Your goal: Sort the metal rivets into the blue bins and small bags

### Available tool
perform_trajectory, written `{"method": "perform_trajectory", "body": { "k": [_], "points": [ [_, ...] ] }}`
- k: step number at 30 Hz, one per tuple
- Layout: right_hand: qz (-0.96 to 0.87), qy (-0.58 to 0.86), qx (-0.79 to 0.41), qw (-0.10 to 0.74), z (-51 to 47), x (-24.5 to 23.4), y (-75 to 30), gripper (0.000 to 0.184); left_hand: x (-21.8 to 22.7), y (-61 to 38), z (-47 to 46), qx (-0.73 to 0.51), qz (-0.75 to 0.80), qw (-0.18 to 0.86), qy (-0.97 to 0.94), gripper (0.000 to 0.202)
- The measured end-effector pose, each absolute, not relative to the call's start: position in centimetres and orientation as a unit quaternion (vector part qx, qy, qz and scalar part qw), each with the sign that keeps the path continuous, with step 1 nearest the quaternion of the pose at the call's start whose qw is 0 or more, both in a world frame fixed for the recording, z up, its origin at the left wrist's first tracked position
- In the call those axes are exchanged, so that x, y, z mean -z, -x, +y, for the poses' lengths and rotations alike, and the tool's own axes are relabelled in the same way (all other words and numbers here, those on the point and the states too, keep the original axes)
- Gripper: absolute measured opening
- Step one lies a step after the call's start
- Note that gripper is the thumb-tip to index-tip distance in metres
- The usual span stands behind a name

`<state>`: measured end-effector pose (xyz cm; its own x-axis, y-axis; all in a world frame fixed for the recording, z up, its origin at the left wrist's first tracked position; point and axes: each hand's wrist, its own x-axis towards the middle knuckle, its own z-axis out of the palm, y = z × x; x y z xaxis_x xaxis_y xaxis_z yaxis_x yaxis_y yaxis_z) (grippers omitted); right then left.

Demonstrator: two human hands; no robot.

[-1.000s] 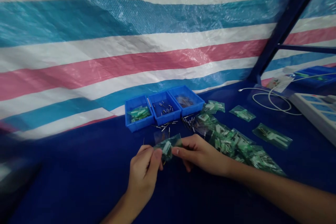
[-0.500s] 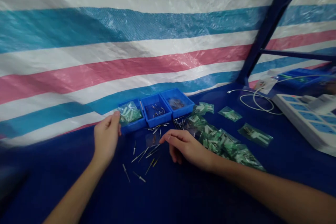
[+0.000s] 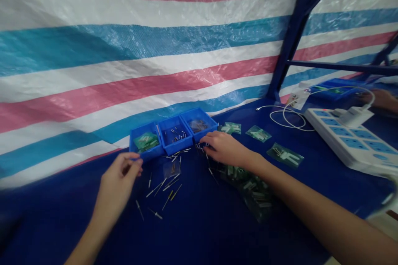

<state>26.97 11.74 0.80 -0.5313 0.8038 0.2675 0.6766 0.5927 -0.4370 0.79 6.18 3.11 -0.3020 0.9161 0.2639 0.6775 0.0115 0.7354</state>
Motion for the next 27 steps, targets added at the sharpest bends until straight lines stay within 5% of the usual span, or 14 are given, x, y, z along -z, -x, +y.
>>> {"method": "perform_trajectory", "body": {
  "k": [7,27],
  "points": [
    [-0.923,0.352,-0.052,0.145,10.0,-0.1,-25.0,0.019,0.7,-1.8,4.0,-0.252,0.603,0.003,-0.757,0.027],
    [-0.949,0.259,-0.046,0.173,8.1,1.1,-23.0,0.028,1.9,-2.5,3.7,-0.201,0.549,0.006,-0.811,0.018]
  ]
}}
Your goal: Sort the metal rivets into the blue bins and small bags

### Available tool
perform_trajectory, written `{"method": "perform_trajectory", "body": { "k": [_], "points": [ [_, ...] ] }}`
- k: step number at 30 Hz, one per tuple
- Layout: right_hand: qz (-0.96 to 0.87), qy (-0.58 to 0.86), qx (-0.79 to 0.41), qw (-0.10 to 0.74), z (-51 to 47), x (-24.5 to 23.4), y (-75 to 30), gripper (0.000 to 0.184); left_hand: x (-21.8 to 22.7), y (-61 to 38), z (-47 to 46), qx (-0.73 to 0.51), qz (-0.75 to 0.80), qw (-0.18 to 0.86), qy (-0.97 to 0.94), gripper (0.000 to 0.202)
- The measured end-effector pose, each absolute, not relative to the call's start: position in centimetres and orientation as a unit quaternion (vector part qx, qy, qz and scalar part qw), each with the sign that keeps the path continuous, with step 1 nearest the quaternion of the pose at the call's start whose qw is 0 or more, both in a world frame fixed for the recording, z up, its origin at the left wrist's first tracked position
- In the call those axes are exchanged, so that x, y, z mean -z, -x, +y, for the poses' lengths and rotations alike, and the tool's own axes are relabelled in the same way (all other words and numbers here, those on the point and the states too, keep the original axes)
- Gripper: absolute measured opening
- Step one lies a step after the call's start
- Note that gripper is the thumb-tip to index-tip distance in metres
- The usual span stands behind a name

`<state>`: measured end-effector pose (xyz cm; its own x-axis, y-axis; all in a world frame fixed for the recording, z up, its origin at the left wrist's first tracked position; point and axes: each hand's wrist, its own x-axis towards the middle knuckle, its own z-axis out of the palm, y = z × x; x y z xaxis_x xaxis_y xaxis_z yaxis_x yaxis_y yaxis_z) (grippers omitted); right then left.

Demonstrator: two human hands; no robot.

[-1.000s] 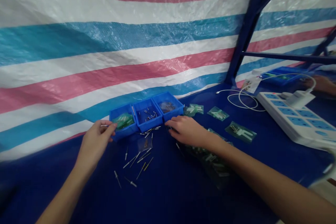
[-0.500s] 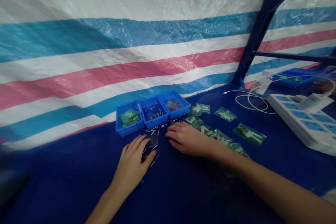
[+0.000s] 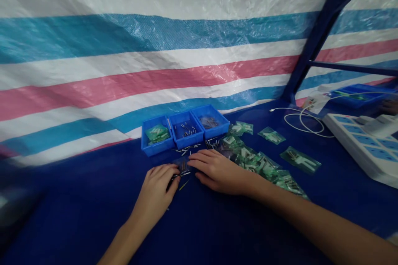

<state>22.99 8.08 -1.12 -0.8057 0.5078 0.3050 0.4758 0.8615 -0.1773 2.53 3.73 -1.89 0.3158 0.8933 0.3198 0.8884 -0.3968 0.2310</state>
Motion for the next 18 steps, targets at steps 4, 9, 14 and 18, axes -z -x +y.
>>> {"method": "perform_trajectory", "body": {
  "k": [4,9,14,18],
  "points": [
    [-0.953,0.236,-0.051,0.184,8.0,2.1,-22.4,0.034,1.9,-2.5,3.6,-0.205,0.521,0.003,-0.828,0.020],
    [-0.949,0.241,-0.052,0.197,8.3,2.5,-22.1,0.027,1.7,-2.5,3.5,-0.210,0.503,0.007,-0.838,0.020],
    [-0.947,0.247,-0.048,0.199,8.4,2.5,-22.0,0.024,1.8,-2.7,3.3,-0.220,0.512,0.013,-0.830,0.021],
    [-0.942,0.262,-0.053,0.204,8.5,2.4,-22.1,0.020,1.7,-2.7,3.2,-0.234,0.523,0.015,-0.820,0.023]
  ]
}}
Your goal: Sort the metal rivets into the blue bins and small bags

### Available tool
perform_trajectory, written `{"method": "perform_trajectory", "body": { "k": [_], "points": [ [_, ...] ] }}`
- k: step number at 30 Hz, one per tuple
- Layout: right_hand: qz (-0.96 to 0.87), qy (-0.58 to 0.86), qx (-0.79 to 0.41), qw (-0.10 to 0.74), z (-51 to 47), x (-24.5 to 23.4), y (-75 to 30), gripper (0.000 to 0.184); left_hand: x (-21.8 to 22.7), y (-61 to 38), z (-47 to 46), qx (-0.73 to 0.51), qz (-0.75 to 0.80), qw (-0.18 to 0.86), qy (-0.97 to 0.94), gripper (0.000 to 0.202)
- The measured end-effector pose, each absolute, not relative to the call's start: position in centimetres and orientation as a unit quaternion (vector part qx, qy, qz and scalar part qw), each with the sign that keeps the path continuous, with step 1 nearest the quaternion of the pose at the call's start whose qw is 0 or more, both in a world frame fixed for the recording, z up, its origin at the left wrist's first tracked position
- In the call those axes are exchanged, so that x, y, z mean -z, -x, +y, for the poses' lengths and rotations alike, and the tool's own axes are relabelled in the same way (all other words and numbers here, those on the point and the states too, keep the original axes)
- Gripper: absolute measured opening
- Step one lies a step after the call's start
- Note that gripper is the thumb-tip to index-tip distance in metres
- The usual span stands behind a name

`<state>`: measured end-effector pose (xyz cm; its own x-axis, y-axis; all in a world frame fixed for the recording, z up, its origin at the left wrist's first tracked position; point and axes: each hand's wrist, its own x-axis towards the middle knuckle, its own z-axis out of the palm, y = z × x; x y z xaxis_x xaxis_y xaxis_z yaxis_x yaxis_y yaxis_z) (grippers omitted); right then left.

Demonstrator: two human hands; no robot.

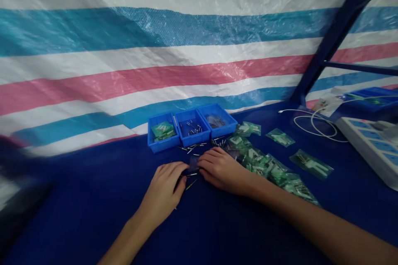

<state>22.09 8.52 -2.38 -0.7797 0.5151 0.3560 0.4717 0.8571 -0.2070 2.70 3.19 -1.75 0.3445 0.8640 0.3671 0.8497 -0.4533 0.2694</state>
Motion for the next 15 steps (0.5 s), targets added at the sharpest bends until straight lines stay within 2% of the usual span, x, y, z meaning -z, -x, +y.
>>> {"method": "perform_trajectory", "body": {
  "k": [4,11,15],
  "points": [
    [-0.927,0.284,-0.075,0.232,8.7,2.4,-22.2,0.019,1.6,-2.6,3.0,-0.257,0.526,0.013,-0.810,0.025],
    [-0.873,0.312,-0.163,0.339,8.2,0.9,-22.7,0.026,1.2,-2.6,2.7,-0.311,0.537,0.013,-0.784,0.026],
    [-0.863,0.270,-0.252,0.344,6.8,-0.4,-22.7,0.024,0.4,-3.5,2.1,-0.367,0.540,0.124,-0.747,0.042]
  ]
}}
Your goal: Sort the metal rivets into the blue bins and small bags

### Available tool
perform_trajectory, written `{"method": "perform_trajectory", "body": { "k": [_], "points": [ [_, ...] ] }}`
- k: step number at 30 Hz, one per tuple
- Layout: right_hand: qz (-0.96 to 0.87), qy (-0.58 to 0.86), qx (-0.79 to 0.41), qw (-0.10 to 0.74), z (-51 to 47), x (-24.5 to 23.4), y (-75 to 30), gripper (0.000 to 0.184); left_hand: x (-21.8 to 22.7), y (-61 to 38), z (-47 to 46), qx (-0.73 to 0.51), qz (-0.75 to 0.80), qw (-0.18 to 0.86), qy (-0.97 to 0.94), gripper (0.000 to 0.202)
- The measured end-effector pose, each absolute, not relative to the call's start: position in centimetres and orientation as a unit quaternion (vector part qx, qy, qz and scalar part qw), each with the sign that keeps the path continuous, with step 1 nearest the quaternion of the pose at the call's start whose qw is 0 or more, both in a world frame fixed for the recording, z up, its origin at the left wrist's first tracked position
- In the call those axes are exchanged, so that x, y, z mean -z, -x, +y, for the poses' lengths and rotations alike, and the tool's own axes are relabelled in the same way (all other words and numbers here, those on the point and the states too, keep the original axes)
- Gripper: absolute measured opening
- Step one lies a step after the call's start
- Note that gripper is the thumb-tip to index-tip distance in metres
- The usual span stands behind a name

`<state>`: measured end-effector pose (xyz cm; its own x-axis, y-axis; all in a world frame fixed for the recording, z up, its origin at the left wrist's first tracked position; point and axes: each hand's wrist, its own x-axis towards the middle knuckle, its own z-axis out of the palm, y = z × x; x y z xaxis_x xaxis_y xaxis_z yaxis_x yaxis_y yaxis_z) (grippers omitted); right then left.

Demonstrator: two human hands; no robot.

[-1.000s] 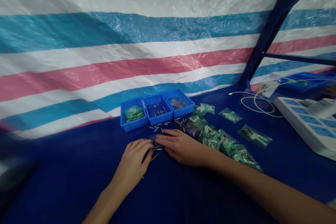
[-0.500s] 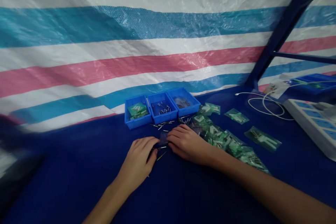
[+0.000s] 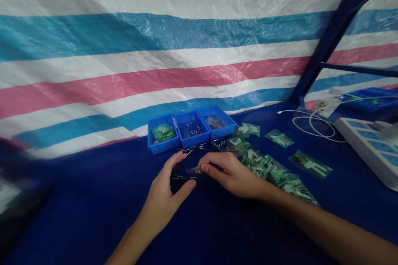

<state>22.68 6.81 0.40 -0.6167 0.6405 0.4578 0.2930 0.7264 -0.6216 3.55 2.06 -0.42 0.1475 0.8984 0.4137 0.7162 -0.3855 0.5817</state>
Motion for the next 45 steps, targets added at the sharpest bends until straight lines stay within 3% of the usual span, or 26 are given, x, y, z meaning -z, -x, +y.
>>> {"method": "perform_trajectory", "body": {
  "k": [4,8,20,31,33,38,45],
  "points": [
    [-0.825,0.234,-0.384,0.343,5.8,-0.6,-22.3,0.024,-0.6,-4.7,1.2,-0.381,0.516,0.229,-0.733,0.014],
    [-0.807,0.229,-0.443,0.315,5.8,-0.2,-22.3,0.022,-0.7,-5.0,0.7,-0.402,0.506,0.171,-0.744,0.022],
    [-0.872,0.223,-0.360,0.246,6.1,0.1,-22.2,0.021,0.3,-4.5,1.1,-0.429,0.514,0.169,-0.723,0.013],
    [-0.871,0.220,-0.340,0.277,6.4,0.3,-22.3,0.020,0.9,-4.2,1.4,-0.386,0.520,0.201,-0.735,0.010],
    [-0.867,0.223,-0.342,0.285,6.4,0.3,-22.4,0.021,1.0,-4.2,1.3,-0.389,0.522,0.218,-0.727,0.013],
    [-0.859,0.230,-0.351,0.294,6.4,0.3,-22.3,0.021,1.3,-4.4,1.1,-0.392,0.503,0.326,-0.698,0.053],
    [-0.855,0.226,-0.368,0.287,6.4,0.4,-22.5,0.019,1.2,-4.2,0.7,-0.375,0.482,0.326,-0.722,0.048]
  ]
}}
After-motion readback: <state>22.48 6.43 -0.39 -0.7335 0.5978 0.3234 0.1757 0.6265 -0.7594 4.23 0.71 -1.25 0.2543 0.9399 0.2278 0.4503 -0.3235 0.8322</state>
